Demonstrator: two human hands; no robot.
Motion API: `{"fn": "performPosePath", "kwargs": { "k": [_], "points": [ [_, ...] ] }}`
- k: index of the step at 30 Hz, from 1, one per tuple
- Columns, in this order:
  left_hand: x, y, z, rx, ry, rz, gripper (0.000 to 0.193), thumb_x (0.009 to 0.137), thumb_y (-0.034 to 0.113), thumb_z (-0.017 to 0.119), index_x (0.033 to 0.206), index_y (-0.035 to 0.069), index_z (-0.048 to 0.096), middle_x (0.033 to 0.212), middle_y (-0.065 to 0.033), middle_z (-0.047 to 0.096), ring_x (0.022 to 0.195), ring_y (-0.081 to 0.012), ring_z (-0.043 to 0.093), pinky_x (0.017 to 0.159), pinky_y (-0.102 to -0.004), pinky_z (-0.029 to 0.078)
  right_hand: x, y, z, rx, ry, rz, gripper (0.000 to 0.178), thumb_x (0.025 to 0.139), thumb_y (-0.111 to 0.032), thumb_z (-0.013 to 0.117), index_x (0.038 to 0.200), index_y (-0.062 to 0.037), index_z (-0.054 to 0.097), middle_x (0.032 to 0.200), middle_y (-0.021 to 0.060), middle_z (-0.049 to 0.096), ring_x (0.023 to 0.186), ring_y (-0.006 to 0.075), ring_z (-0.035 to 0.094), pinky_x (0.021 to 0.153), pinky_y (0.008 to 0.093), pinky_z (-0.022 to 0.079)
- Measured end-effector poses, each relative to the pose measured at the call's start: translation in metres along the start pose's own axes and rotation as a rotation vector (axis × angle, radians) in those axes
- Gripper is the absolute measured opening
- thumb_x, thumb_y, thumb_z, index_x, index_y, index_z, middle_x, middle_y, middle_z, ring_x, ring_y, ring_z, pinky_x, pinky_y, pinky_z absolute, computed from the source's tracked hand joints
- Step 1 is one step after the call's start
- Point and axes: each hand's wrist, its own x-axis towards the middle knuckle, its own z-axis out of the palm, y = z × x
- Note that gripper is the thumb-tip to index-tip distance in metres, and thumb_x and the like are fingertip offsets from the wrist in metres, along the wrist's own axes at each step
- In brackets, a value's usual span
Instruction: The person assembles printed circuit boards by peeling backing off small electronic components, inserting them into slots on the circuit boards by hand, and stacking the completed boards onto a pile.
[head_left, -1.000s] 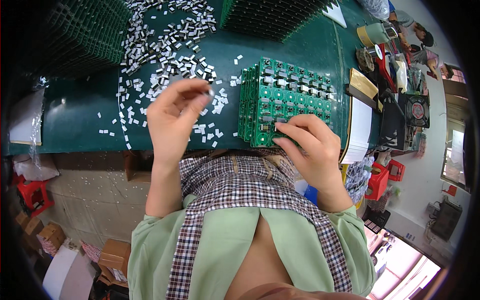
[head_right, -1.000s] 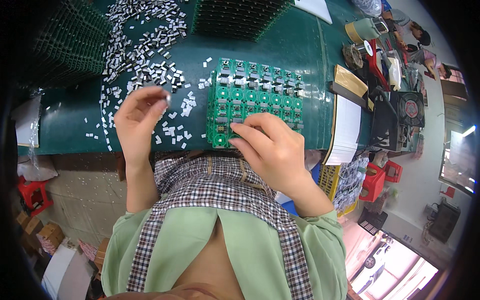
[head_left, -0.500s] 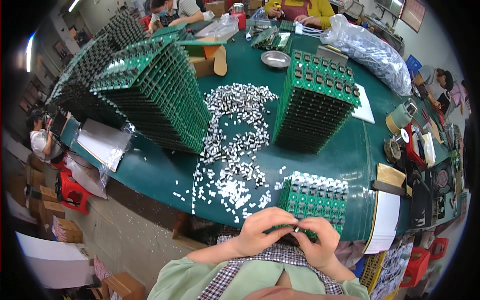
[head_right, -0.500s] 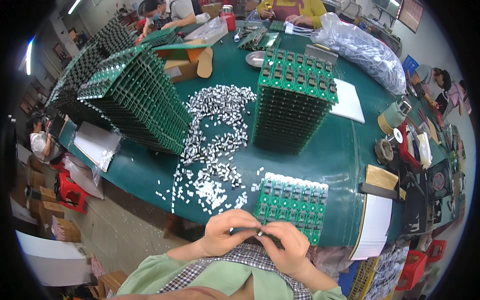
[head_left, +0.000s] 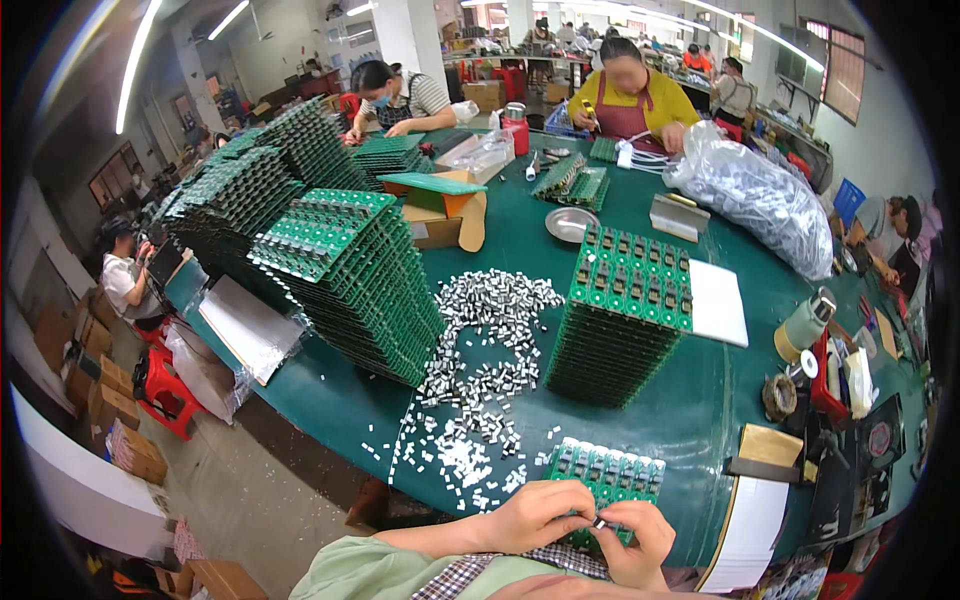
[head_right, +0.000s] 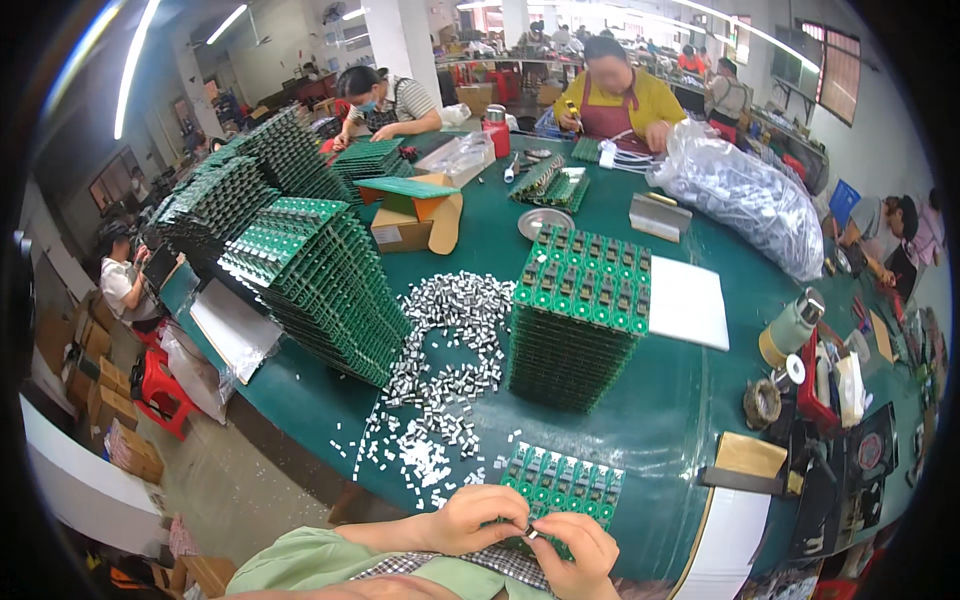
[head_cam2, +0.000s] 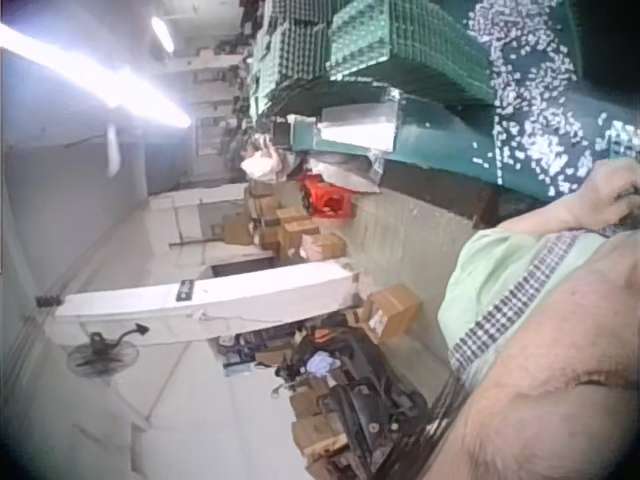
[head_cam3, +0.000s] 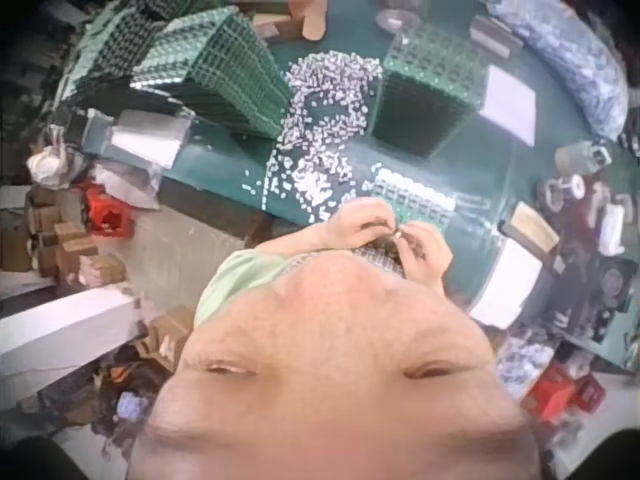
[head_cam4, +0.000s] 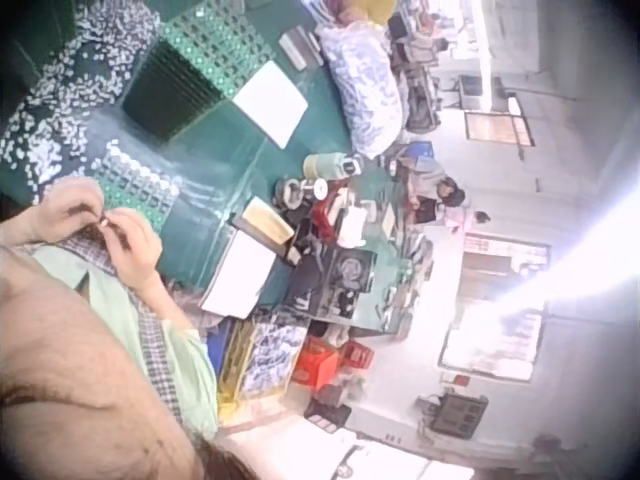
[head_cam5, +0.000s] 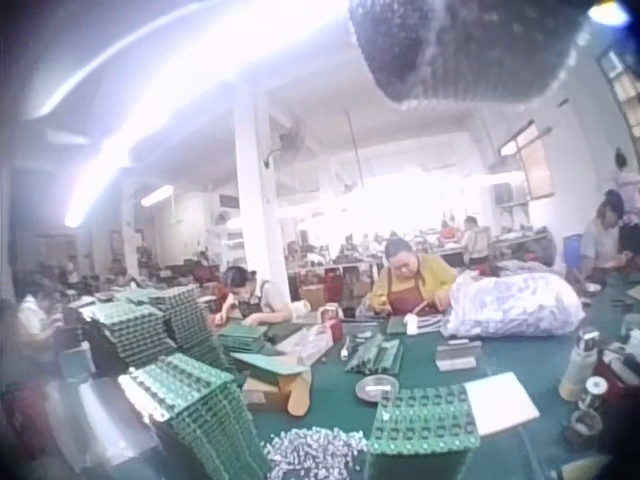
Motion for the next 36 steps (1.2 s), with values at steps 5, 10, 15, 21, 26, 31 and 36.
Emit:
{"fn": "performPosePath", "kwargs": {
  "k": [5, 10, 15, 21, 26, 31, 36],
  "points": [
    [0.004, -0.004, 0.002, 0.054, 0.029, 0.039, 0.015, 0.075, 0.0, 0.067, 0.086, 0.0, 0.057, 0.083, -0.0118, 0.061, 0.073, -0.0272, 0.062, 0.061, -0.0332, 0.049, 0.002, 0.006, 0.0, 0.03, -0.014, 0.019, 0.021, 0.06, 0.002, 0.074, 0.079, -0.0004, 0.064, 0.076, 0.012, 0.066, 0.069, 0.0222, 0.064, 0.063, 0.0293, 0.05],
    [0.004, -0.002, 0.001, 0.057, 0.043, 0.044, 0.015, 0.076, 0.0, 0.068, 0.086, 0.0, 0.057, 0.083, -0.0118, 0.061, 0.073, -0.0271, 0.062, 0.061, -0.0327, 0.049, 0.003, 0.005, 0.003, 0.108, -0.02, 0.089, 0.018, 0.064, -0.001, 0.073, 0.078, 0.0004, 0.063, 0.077, 0.0122, 0.065, 0.071, 0.0207, 0.063, 0.063, 0.0281, 0.049],
    [-0.001, 0.004, 0.0, -0.01, 0.027, 0.042, 0.014, 0.077, -0.001, 0.066, 0.087, 0.0, 0.057, 0.085, -0.012, 0.06, 0.075, -0.0277, 0.062, 0.062, -0.0329, 0.049, -0.004, -0.002, 0.002, 0.111, -0.006, 0.099, 0.018, 0.063, 0.0, 0.074, 0.077, 0.0008, 0.062, 0.077, 0.0118, 0.065, 0.071, 0.0199, 0.062, 0.064, 0.0279, 0.049],
    [-0.018, 0.021, -0.001, -0.113, -0.012, -0.067, 0.014, 0.078, -0.003, 0.064, 0.09, -0.001, 0.057, 0.087, -0.0123, 0.06, 0.078, -0.026, 0.06, 0.068, -0.0333, 0.048, -0.009, -0.025, 0.004, 0.061, -0.014, 0.043, 0.019, 0.061, 0.001, 0.072, 0.077, 0.0011, 0.061, 0.077, 0.0116, 0.064, 0.07, 0.0204, 0.062, 0.065, 0.0287, 0.048],
    [-0.036, 0.047, 0.004, -0.053, 0.022, 0.026, 0.013, 0.077, -0.004, 0.064, 0.087, -0.002, 0.056, 0.083, -0.0124, 0.059, 0.074, -0.0266, 0.06, 0.064, -0.032, 0.047, -0.029, -0.051, 0.003, 0.09, -0.012, 0.027, 0.019, 0.064, 0.001, 0.073, 0.079, -0.001, 0.062, 0.077, 0.0105, 0.066, 0.069, 0.0214, 0.063, 0.063, 0.0289, 0.049],
    [-0.058, 0.062, 0.01, -0.068, 0.021, 0.012, 0.012, 0.078, -0.003, 0.063, 0.087, -0.001, 0.055, 0.081, -0.0105, 0.056, 0.07, -0.0262, 0.057, 0.061, -0.0321, 0.046, -0.048, -0.063, 0.002, 0.1, -0.102, 0.024, 0.02, 0.064, 0.0, 0.072, 0.08, -0.0003, 0.06, 0.078, 0.011, 0.064, 0.07, 0.0217, 0.062, 0.062, 0.0289, 0.048],
    [-0.082, 0.078, 0.019, -0.073, 0.028, 0.035, 0.01, 0.081, -0.002, 0.062, 0.088, -0.001, 0.055, 0.081, -0.0103, 0.056, 0.07, -0.0242, 0.058, 0.061, -0.0317, 0.046, -0.076, -0.079, 0.004, 0.233, -0.064, 0.11, 0.02, 0.065, 0.001, 0.072, 0.081, 0.0011, 0.061, 0.08, 0.0122, 0.064, 0.072, 0.0204, 0.062, 0.065, 0.0292, 0.048]
  ]
}}
